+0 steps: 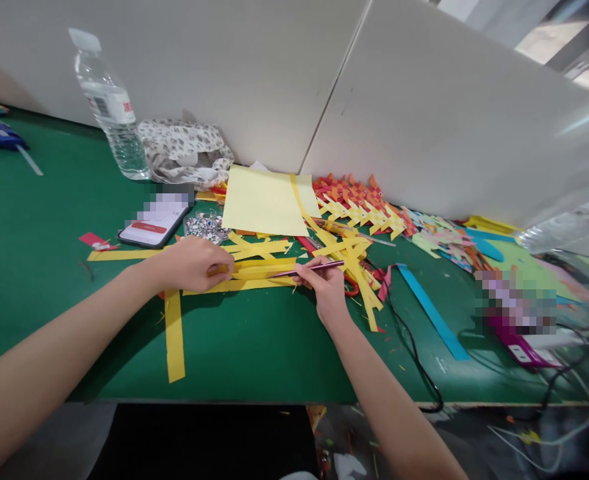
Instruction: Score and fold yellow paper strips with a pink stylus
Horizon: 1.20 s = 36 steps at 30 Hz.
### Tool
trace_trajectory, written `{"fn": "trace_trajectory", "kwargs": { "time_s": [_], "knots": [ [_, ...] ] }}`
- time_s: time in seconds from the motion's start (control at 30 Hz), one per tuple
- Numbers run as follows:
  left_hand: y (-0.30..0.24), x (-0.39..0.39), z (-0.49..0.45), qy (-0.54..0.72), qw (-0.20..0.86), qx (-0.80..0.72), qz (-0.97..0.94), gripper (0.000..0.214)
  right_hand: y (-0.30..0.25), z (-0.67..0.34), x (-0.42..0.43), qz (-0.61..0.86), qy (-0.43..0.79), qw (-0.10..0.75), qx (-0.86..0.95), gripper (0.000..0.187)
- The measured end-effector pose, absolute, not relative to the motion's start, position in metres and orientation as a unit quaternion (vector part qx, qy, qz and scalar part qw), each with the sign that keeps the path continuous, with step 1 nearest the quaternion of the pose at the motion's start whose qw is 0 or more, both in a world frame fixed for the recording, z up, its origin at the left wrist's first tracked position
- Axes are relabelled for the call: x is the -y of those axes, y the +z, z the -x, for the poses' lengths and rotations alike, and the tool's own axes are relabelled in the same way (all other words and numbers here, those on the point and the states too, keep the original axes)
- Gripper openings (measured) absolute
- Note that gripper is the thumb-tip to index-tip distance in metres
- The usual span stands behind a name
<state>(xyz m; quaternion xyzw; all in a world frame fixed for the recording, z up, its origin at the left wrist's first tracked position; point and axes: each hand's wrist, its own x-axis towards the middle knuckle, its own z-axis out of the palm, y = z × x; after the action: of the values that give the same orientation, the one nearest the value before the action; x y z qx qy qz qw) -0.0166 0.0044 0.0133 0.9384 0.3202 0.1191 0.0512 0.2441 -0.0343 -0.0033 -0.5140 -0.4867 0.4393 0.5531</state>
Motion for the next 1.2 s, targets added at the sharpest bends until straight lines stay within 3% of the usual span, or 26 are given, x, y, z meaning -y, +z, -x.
{"fn": "trace_trajectory", "kwargs": {
  "time_s": [0.4, 0.87, 1.2],
  "knots": [
    [0.009, 0.005, 0.003, 0.129, -0.036, -0.292, -0.947, 0.022, -0.006, -0.236, 0.040, 0.508, 0.454, 0.518, 0.518, 0.027],
    [0.009, 0.005, 0.002, 0.119, 0.041, -0.297, -0.947, 0.022, -0.004, -0.228, 0.038, 0.497, 0.446, 0.481, 0.568, 0.021],
    [0.008, 0.003, 0.002, 0.112, 0.074, -0.310, -0.941, 0.022, -0.003, -0.237, 0.038, 0.504, 0.454, 0.517, 0.522, 0.024]
  ]
}}
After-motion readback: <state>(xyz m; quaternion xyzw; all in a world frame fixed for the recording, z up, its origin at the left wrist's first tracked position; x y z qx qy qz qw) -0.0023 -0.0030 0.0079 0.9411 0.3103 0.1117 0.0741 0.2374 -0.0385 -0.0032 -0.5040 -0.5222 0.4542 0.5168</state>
